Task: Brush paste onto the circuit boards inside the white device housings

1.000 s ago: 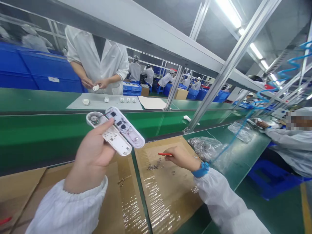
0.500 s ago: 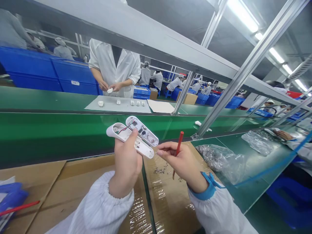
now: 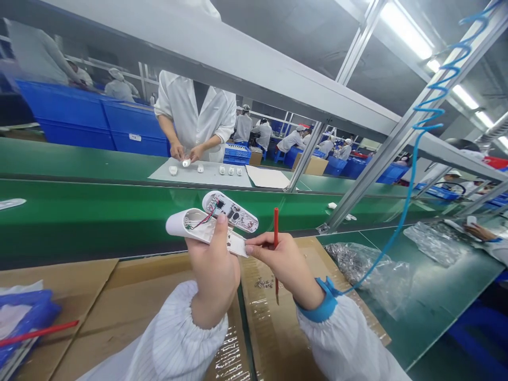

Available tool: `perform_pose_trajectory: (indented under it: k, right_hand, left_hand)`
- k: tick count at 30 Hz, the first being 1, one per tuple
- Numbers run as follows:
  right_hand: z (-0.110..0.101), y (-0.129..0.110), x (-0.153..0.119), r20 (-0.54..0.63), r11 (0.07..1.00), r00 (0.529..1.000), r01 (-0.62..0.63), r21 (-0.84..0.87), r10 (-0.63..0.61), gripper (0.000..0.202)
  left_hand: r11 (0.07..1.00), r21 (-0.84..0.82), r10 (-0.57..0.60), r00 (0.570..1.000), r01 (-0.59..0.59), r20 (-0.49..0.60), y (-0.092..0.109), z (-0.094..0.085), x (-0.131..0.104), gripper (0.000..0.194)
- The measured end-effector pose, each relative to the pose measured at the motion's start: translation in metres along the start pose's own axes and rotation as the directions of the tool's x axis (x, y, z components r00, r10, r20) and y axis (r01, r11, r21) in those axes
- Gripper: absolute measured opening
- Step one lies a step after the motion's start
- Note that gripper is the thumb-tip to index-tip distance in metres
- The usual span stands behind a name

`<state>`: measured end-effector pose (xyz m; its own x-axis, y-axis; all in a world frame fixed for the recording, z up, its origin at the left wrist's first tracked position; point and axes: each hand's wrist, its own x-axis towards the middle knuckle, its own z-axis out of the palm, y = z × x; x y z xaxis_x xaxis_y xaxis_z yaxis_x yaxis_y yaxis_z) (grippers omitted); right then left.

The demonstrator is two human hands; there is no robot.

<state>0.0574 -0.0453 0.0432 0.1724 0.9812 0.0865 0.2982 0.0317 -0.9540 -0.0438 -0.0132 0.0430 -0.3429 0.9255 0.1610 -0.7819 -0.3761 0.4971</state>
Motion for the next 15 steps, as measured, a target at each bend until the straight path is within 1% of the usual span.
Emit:
perform_pose_trajectory:
  k: [2,4,7,9,10,12,13,15]
  right_hand:
    - [0.001,0.001,0.002,-0.018,1.0,1.0,0.012,0.023,-0.012,0.015]
    - [0.001,0.002,0.005,-0.02,0.997,0.999,0.028,0.067,-0.027,0.015]
    - [0.003,0.003,0.012,0.036,0.99,0.999,0.02,0.14,-0.025,0.018]
    - [0.004,0.004,0.017,0.057,0.989,0.998,0.011,0.149,-0.02,0.023]
    - [0.004,0.005,0.021,0.041,0.991,0.999,0.014,0.13,-0.019,0.026]
    - [0.003,0.008,0.027,-0.03,0.999,0.999,0.038,0.034,-0.037,0.032]
    - [0.002,0.009,0.029,-0.073,0.998,0.996,0.054,-0.032,-0.056,0.033]
    - [-0.005,0.009,0.032,-0.142,0.984,0.984,0.085,-0.154,-0.107,0.034]
  left_hand:
    - [0.999,-0.026,0.025,0.999,-0.025,-0.025,-0.002,-0.001,0.001,0.034]
    - [0.999,-0.041,0.023,0.999,-0.025,-0.038,-0.004,-0.001,0.0,0.033]
    - [0.998,-0.06,0.001,1.0,-0.003,-0.027,-0.005,-0.001,0.0,0.032]
    - [0.998,-0.069,-0.018,1.0,0.017,-0.018,-0.005,-0.001,0.0,0.032]
    - [0.997,-0.068,-0.03,0.999,0.028,-0.023,-0.006,-0.001,0.002,0.032]
    - [0.996,-0.056,-0.073,0.996,0.071,-0.044,-0.009,-0.003,0.007,0.03]
    - [0.993,-0.043,-0.108,0.992,0.106,-0.057,-0.012,-0.004,0.012,0.028]
    - [0.979,0.039,-0.195,0.976,0.199,-0.1,-0.023,-0.009,0.027,0.025]
